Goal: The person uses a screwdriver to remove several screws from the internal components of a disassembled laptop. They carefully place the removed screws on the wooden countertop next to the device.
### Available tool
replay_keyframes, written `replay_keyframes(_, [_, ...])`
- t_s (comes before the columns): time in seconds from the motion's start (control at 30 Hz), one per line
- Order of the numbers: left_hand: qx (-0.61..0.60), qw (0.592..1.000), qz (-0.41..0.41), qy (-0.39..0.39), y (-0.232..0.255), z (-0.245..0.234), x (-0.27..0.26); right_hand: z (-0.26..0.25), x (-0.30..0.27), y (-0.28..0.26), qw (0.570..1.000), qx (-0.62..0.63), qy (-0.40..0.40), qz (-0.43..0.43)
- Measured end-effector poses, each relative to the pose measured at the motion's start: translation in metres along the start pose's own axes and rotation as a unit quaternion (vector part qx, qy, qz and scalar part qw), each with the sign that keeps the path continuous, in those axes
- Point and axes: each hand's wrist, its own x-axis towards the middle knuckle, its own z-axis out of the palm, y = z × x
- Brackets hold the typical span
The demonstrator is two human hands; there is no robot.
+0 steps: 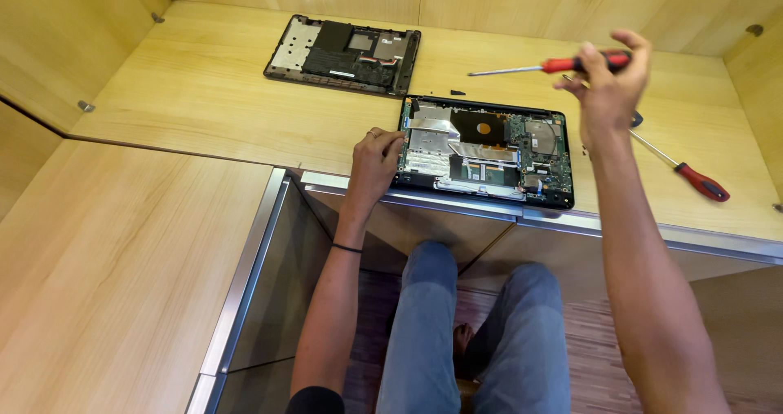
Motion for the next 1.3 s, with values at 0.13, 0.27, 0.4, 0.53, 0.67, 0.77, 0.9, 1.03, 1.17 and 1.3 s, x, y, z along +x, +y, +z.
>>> replay_keyframes(0.13, [-0.083, 0.993, -0.089, 0.006, -0.003, -0.004, -0.001, -0.102, -0.008, 0.025, 0.98, 0.106, 0.146, 0.079])
replay_keyframes(0.27, [-0.059, 0.993, -0.105, -0.003, 0.012, -0.005, 0.001, -0.188, -0.016, 0.062, 0.971, 0.12, 0.195, 0.063])
replay_keyframes(0.4, [-0.024, 0.998, -0.052, -0.009, 0.013, -0.003, 0.0, -0.232, -0.018, 0.094, 0.957, 0.151, 0.234, 0.08])
replay_keyframes(0.53, [-0.001, 0.999, -0.028, -0.018, 0.019, -0.001, 0.001, -0.232, -0.025, 0.103, 0.97, 0.142, 0.188, 0.062])
replay_keyframes(0.67, [0.018, 1.0, 0.011, -0.011, 0.014, 0.007, 0.002, -0.213, -0.033, 0.082, 0.983, 0.07, 0.164, 0.053])
replay_keyframes(0.77, [0.096, 0.994, 0.03, -0.038, 0.013, 0.008, 0.003, -0.211, -0.032, 0.081, 0.978, 0.074, 0.175, 0.082])
replay_keyframes(0.9, [0.209, 0.975, 0.021, -0.074, 0.03, 0.01, 0.012, -0.208, -0.035, 0.076, 0.981, 0.038, 0.165, 0.092])
replay_keyframes(1.03, [0.343, 0.93, 0.12, -0.056, 0.048, 0.033, 0.018, -0.204, -0.035, 0.07, 0.981, 0.059, 0.15, 0.103])
replay_keyframes(1.17, [0.29, 0.935, 0.139, -0.148, 0.053, 0.048, 0.021, -0.205, -0.035, 0.065, 0.98, 0.074, 0.153, 0.104])
replay_keyframes(1.3, [0.291, 0.922, 0.088, -0.24, 0.057, 0.052, 0.025, -0.206, -0.035, 0.066, 0.976, 0.09, 0.161, 0.119])
